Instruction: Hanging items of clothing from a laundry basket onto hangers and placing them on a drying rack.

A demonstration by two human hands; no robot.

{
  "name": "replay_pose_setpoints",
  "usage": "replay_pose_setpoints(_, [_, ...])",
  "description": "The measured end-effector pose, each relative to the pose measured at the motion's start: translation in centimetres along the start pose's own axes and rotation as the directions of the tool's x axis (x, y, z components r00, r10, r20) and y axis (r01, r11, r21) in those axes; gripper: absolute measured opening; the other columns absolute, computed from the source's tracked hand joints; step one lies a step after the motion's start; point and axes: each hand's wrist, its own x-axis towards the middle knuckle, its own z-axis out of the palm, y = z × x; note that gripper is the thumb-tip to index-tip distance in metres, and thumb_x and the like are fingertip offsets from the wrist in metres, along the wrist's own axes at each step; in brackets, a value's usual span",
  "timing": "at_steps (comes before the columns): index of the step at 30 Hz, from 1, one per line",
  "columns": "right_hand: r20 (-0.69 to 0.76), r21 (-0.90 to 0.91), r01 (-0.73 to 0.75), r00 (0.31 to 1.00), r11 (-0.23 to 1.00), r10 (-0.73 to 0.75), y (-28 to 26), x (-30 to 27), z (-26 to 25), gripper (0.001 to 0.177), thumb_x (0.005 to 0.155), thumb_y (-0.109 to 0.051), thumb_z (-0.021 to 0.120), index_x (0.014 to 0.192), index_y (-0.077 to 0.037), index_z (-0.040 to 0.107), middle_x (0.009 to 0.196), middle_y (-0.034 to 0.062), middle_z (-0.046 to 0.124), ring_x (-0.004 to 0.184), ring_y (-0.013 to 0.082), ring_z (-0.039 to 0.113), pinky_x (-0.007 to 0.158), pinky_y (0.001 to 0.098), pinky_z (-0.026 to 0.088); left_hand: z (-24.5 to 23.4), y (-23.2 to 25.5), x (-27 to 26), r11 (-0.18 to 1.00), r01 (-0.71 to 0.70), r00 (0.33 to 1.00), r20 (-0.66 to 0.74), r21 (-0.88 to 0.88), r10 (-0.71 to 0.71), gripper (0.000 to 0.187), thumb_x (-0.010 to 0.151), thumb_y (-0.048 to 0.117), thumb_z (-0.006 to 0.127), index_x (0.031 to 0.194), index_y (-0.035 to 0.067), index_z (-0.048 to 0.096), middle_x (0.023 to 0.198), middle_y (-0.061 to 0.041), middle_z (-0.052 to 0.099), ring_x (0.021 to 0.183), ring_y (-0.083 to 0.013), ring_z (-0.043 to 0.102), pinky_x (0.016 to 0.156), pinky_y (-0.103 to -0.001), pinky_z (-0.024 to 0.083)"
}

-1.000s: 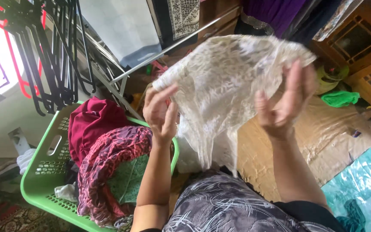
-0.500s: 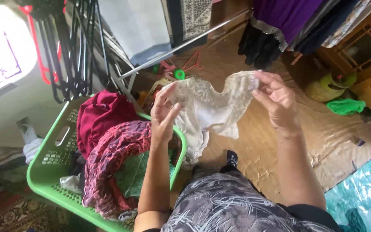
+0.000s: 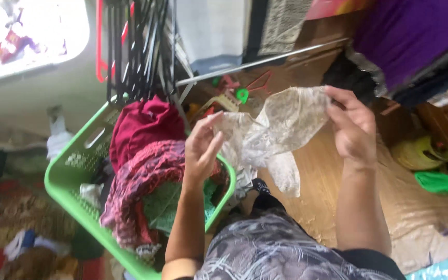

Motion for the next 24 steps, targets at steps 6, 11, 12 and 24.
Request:
replay_pose_setpoints(6, [0.177,0.054,-0.232,0.959,0.971,0.22,3.5,5.6,-1.2,0.04,0.093,-0.007,0.068,0.132,0.004,0.07,0.122,0.0038,0.067,0.105,0.0131,0.061,0.091,0.0267,0.047,-1.1,0.5,1.1,0.996,-0.008,0.984,-0.174,0.087,0.023,0.037,0.102,-0.004,0.059,0.139,-0.005,0.057,0.137,-0.009,0.062,0.127,-0.0136,0.059,0.109,-0.028,0.046])
replay_pose_setpoints(11, [0.256,-0.149,-0.275,0.917,0.95,0.306,5.5,10.9,0.9,0.029,0.094,-0.001,0.067,0.123,0.003,0.069,0.113,-0.0012,0.066,0.1,0.0094,0.06,0.088,0.0237,0.047,-1.6,0.0,1.3,0.984,0.056,0.942,-0.335,0.166,0.003,0.036,0.104,-0.004,0.061,0.14,-0.004,0.06,0.125,-0.007,0.067,0.105,-0.0101,0.059,0.092,-0.024,0.047])
replay_pose_setpoints(12, [0.327,-0.13,-0.327,0.877,0.936,0.352,6.3,11.3,0.6,0.027,0.097,-0.001,0.068,0.124,0.005,0.071,0.109,-0.0005,0.066,0.096,0.0089,0.058,0.083,0.0231,0.045,-1.3,0.3,1.2,0.983,0.089,0.926,-0.378,0.163,-0.022,0.036,0.103,-0.003,0.061,0.139,-0.003,0.06,0.121,-0.006,0.068,0.098,-0.0086,0.06,0.087,-0.023,0.049])
replay_pose_setpoints(24, [0.496,-0.278,-0.209,0.805,0.938,0.326,12.3,15.6,10.6,0.015,0.102,-0.007,0.071,0.116,-0.002,0.073,0.103,-0.0046,0.066,0.084,0.0003,0.055,0.072,0.016,0.043,-3.7,2.1,0.7,0.914,-0.019,0.696,-0.651,0.404,0.302,0.028,0.104,-0.002,0.063,0.132,0.0,0.062,0.104,0.001,0.063,0.09,-0.0046,0.06,0.081,-0.021,0.051])
